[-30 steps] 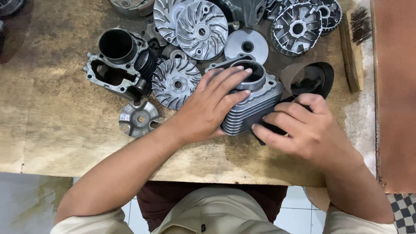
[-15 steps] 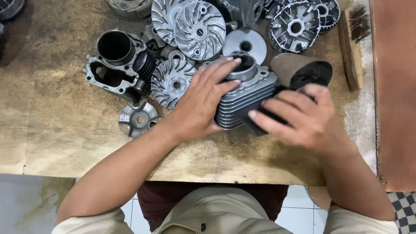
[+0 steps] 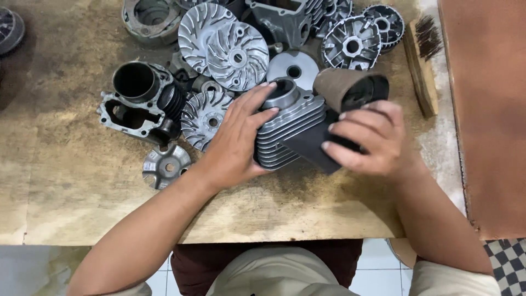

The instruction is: Sanding a motorcycle engine cylinder with sandpaper.

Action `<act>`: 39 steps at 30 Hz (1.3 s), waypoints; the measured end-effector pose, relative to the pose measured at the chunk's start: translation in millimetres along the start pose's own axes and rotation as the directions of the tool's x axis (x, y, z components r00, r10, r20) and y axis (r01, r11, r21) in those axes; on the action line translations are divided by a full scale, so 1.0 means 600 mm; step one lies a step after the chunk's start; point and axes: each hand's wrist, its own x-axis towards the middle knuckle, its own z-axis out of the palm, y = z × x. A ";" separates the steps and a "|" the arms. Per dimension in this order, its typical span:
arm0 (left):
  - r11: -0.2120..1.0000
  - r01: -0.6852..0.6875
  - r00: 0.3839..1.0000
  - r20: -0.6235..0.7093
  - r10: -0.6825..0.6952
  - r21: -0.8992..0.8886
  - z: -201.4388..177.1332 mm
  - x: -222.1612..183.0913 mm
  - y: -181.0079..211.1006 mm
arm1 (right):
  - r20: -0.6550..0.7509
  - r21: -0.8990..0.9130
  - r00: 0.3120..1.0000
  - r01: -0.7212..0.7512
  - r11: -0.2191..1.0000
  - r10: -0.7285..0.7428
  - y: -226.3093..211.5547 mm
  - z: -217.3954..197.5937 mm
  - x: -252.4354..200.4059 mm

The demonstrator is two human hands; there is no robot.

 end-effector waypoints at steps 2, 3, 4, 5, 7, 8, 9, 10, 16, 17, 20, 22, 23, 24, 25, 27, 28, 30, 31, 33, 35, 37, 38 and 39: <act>1.000 -0.014 1.000 -0.019 0.014 -0.004 -0.006 0.003 0.003 | 0.041 0.007 0.999 -0.006 1.000 0.006 -0.017 -0.024 0.028; 1.000 -0.025 0.999 -0.038 0.024 -0.013 -0.009 0.003 0.005 | 0.086 0.017 0.996 -0.015 1.000 0.013 -0.025 -0.036 0.042; 1.000 -0.024 0.999 -0.037 0.024 -0.013 -0.011 0.003 0.007 | 0.086 0.018 0.996 -0.015 1.000 0.013 -0.029 -0.046 0.052; 1.000 -0.020 0.999 -0.031 0.019 -0.013 -0.013 0.004 0.009 | 0.128 0.018 0.992 -0.008 1.000 0.006 -0.032 -0.055 0.062; 1.000 -0.013 1.000 -0.023 0.012 -0.012 -0.010 0.002 0.008 | 0.170 0.021 0.986 -0.002 1.000 -0.002 -0.035 -0.069 0.071; 1.000 -0.021 1.000 -0.014 0.021 0.002 -0.006 0.000 0.005 | 0.192 0.034 0.981 -0.020 0.999 0.013 -0.035 -0.073 0.071; 1.000 -0.027 1.000 -0.006 0.027 0.017 -0.002 -0.002 0.001 | 0.214 0.048 0.977 -0.036 0.998 0.025 -0.034 -0.075 0.072; 1.000 -0.021 1.000 -0.007 0.021 0.020 0.003 -0.003 -0.002 | 0.212 0.054 0.977 -0.034 0.998 0.022 -0.034 -0.078 0.071; 0.998 -0.029 1.000 0.002 0.029 0.048 0.009 -0.004 -0.001 | 0.304 0.091 0.944 -0.165 0.982 0.131 -0.043 -0.091 0.081; 0.998 -0.032 0.999 0.006 0.032 0.046 0.007 -0.002 0.002 | 0.322 0.084 0.937 -0.172 0.981 0.137 -0.044 -0.094 0.085; 0.998 -0.043 0.999 0.009 0.042 0.047 0.001 0.004 0.009 | 0.354 0.069 0.923 -0.182 0.981 0.147 -0.049 -0.100 0.099; 0.998 -0.039 0.999 0.014 0.039 0.045 -0.003 0.002 0.015 | 0.374 0.069 0.915 -0.190 0.979 0.151 -0.056 -0.102 0.107; 0.998 -0.039 0.999 0.018 0.039 0.044 -0.004 0.000 0.017 | 0.392 0.066 0.907 -0.196 0.978 0.155 -0.059 -0.103 0.110; 0.998 -0.040 0.999 0.022 0.039 0.042 -0.006 -0.001 0.020 | 0.410 0.062 0.898 -0.203 0.977 0.160 -0.063 -0.104 0.113; 0.998 -0.040 0.999 0.021 0.039 0.043 -0.007 0.000 0.020 | 0.410 0.062 0.898 -0.202 0.977 0.159 -0.064 -0.106 0.116; 0.998 -0.045 0.999 0.027 0.044 0.041 -0.008 0.001 0.021 | 0.443 0.050 0.880 -0.213 0.976 0.169 -0.068 -0.109 0.122; 0.998 -0.043 0.999 0.027 0.042 0.041 -0.008 0.000 0.021 | 0.443 0.051 0.880 -0.212 0.976 0.168 -0.070 -0.111 0.123; 0.996 -0.053 0.998 0.043 0.050 0.069 -0.006 -0.001 0.021 | 0.469 -0.015 0.870 -0.165 0.986 0.153 -0.075 -0.115 0.125; 0.996 -0.054 0.998 0.042 0.051 0.070 -0.005 0.000 0.021 | 0.469 -0.017 0.870 -0.164 0.986 0.152 -0.075 -0.116 0.126; 0.994 -0.067 0.996 0.068 0.061 0.090 -0.003 -0.001 0.022 | 0.478 -0.021 0.867 -0.150 0.988 0.142 -0.077 -0.119 0.129; 0.992 -0.090 0.994 0.074 0.083 0.094 -0.011 0.004 0.028 | 0.484 -0.013 0.863 -0.159 0.987 0.145 -0.077 -0.122 0.131; 0.989 -0.114 0.991 0.081 0.107 0.097 -0.015 0.007 0.034 | 0.489 -0.008 0.859 -0.169 0.986 0.151 -0.079 -0.123 0.135; 0.990 -0.112 0.991 0.085 0.105 0.089 -0.017 0.008 0.037 | 0.481 -0.022 0.868 -0.132 0.991 0.126 -0.081 -0.123 0.139; 0.991 -0.110 0.991 0.087 0.103 0.082 -0.019 0.008 0.040 | 0.472 -0.036 0.876 -0.093 0.995 0.099 -0.082 -0.123 0.144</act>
